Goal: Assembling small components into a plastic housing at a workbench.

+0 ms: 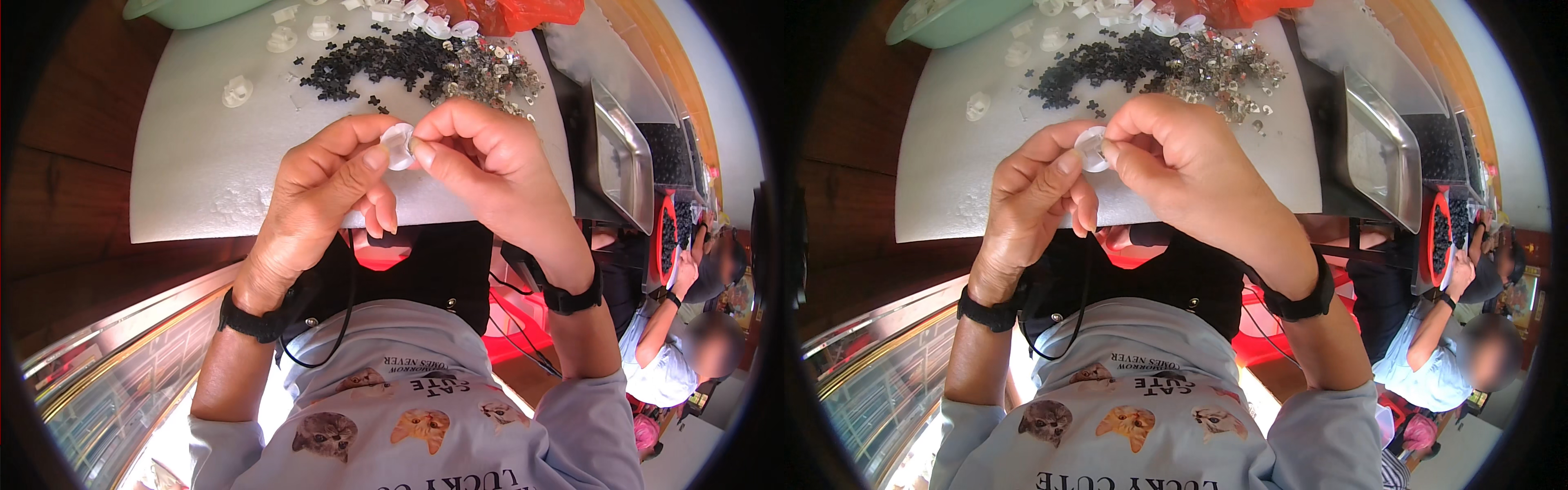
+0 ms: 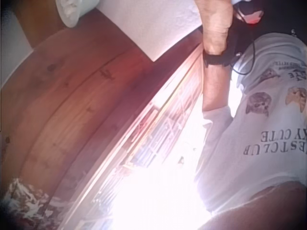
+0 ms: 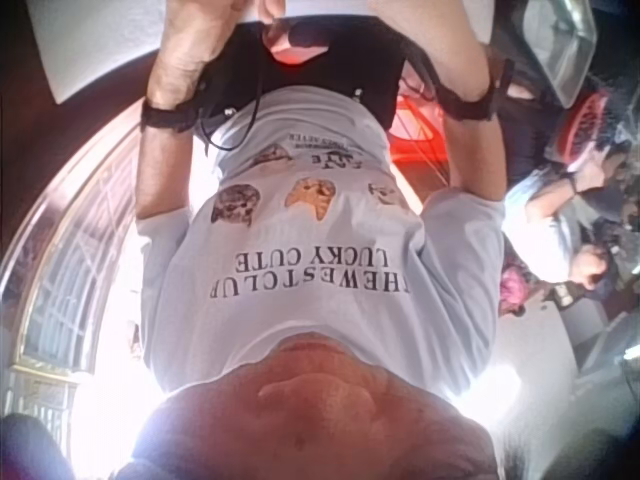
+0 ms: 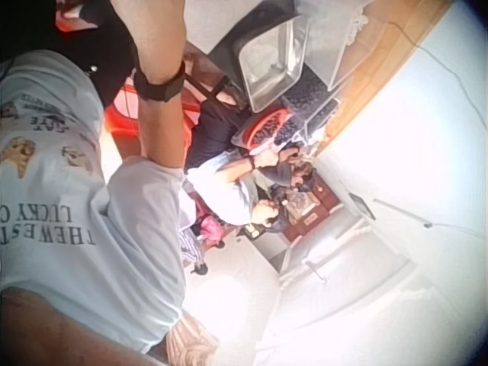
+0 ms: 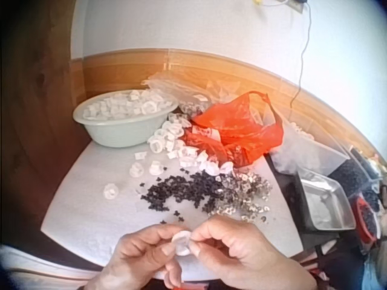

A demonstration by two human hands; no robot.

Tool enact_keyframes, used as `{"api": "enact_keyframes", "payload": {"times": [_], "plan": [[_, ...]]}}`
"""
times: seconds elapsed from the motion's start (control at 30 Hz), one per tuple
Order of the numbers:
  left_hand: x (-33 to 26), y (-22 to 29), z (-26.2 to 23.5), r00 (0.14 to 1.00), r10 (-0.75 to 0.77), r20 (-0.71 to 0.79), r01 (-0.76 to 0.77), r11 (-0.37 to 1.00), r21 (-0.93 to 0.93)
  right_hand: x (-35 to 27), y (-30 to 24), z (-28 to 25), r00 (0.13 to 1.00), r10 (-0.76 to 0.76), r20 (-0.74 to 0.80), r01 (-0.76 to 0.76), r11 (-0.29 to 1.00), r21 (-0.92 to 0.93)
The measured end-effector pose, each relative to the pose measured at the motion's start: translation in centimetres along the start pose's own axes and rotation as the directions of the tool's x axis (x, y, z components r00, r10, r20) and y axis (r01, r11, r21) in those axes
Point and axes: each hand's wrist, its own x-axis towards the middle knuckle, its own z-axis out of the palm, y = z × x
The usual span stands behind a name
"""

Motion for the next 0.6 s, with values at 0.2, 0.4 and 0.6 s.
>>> {"api": "enact_keyframes", "payload": {"times": [0.2,0.4,0.6], "plan": [[-0.02,0.13,0.16,1.000,0.001,-0.016,0.000,0.999,0.032,0.08,-0.23,-0.03,1.000,-0.016,0.008,0.016,1.000,-0.023],[0.03,-0.08,0.02,0.999,-0.009,-0.031,0.009,1.000,-0.026,0.15,0.32,0.42,0.985,-0.173,0.013,0.171,0.959,-0.225],[0.04,-0.02,0.03,1.000,-0.001,-0.021,0.001,1.000,-0.019,0.11,0.66,0.75,0.959,-0.284,-0.024,0.267,0.924,-0.274]]}}
